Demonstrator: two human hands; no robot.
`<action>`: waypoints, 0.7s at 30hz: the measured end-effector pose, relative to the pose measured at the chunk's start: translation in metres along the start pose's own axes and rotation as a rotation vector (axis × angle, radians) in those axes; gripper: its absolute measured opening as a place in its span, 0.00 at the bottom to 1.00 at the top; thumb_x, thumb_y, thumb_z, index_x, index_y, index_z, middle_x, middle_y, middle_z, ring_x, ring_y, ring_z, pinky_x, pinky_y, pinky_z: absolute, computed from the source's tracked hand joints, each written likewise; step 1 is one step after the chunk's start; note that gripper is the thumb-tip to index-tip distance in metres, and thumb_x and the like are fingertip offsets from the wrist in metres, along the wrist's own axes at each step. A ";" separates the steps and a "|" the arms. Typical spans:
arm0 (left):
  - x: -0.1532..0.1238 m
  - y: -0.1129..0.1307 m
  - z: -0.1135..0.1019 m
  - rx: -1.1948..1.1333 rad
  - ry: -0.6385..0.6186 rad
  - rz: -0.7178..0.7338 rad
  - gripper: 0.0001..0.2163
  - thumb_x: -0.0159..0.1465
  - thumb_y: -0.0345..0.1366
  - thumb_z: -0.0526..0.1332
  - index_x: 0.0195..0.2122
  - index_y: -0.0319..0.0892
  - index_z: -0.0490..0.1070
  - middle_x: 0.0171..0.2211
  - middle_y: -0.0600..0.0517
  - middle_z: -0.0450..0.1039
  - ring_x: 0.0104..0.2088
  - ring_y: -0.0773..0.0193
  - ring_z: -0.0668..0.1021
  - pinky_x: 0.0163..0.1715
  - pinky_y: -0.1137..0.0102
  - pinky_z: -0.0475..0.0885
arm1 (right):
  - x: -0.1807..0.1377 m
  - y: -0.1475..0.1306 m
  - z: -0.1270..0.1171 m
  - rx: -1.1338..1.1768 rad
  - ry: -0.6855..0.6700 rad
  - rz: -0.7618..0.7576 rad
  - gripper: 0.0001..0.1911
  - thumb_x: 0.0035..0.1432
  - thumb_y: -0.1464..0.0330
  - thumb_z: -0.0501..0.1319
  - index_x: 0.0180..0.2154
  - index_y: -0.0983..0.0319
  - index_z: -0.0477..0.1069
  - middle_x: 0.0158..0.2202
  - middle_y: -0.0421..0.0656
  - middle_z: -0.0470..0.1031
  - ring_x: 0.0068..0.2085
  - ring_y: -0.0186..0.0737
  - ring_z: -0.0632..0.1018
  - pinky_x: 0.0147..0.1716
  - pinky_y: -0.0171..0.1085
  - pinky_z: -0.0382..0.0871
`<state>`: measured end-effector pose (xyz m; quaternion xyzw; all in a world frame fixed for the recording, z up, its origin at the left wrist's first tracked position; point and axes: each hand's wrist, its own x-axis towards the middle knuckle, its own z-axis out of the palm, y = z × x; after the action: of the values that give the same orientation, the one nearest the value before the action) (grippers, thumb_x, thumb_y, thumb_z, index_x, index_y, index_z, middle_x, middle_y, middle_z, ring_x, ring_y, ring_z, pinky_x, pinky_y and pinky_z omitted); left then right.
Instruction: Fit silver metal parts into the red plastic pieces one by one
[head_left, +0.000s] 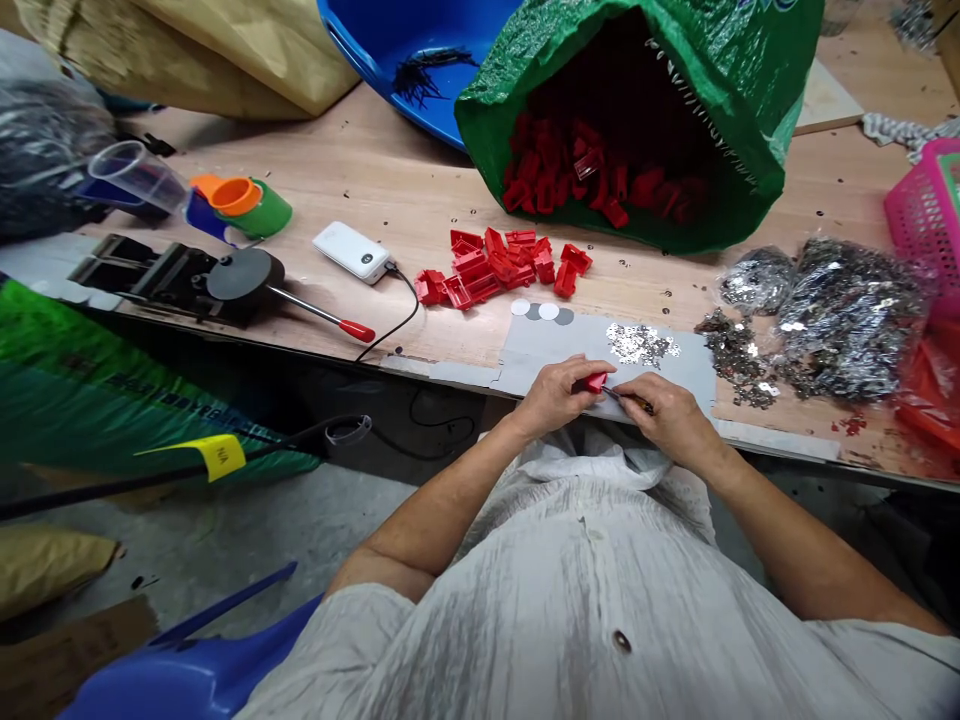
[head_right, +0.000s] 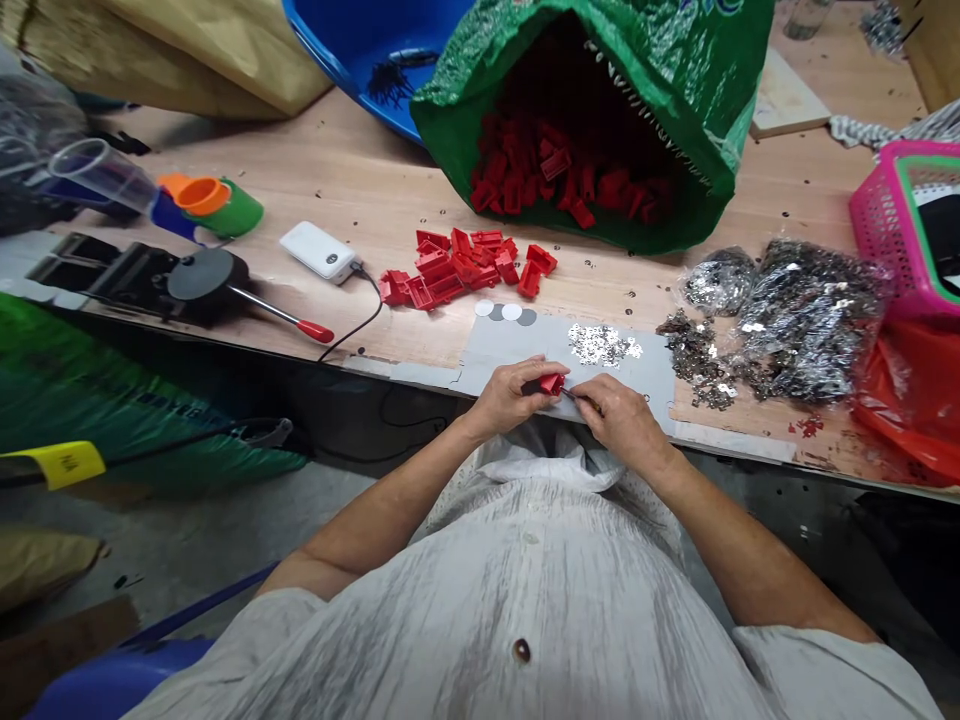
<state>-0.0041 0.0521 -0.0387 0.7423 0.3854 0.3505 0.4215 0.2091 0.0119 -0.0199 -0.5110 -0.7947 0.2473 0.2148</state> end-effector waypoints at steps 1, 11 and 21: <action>0.000 0.001 0.000 -0.003 -0.002 0.000 0.18 0.56 0.30 0.69 0.49 0.48 0.78 0.43 0.51 0.81 0.46 0.58 0.80 0.62 0.58 0.66 | -0.001 -0.001 0.001 -0.016 0.004 -0.003 0.10 0.66 0.70 0.57 0.44 0.60 0.76 0.41 0.45 0.79 0.42 0.43 0.79 0.42 0.41 0.72; -0.003 0.003 0.007 0.023 0.041 -0.055 0.15 0.56 0.27 0.67 0.44 0.45 0.77 0.41 0.51 0.80 0.42 0.60 0.80 0.46 0.67 0.72 | 0.001 -0.033 0.017 -0.275 0.015 0.157 0.10 0.66 0.71 0.55 0.42 0.60 0.74 0.40 0.47 0.76 0.38 0.44 0.78 0.32 0.38 0.69; -0.022 0.033 0.005 -0.593 0.205 -0.315 0.14 0.56 0.39 0.70 0.40 0.43 0.71 0.37 0.53 0.74 0.38 0.66 0.77 0.42 0.70 0.69 | -0.015 -0.025 -0.013 0.332 -0.018 0.115 0.15 0.69 0.65 0.51 0.56 0.59 0.62 0.35 0.41 0.77 0.32 0.37 0.76 0.35 0.37 0.68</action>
<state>-0.0002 0.0200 -0.0156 0.4797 0.4171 0.4506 0.6268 0.2057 -0.0087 0.0042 -0.5107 -0.7143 0.3918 0.2747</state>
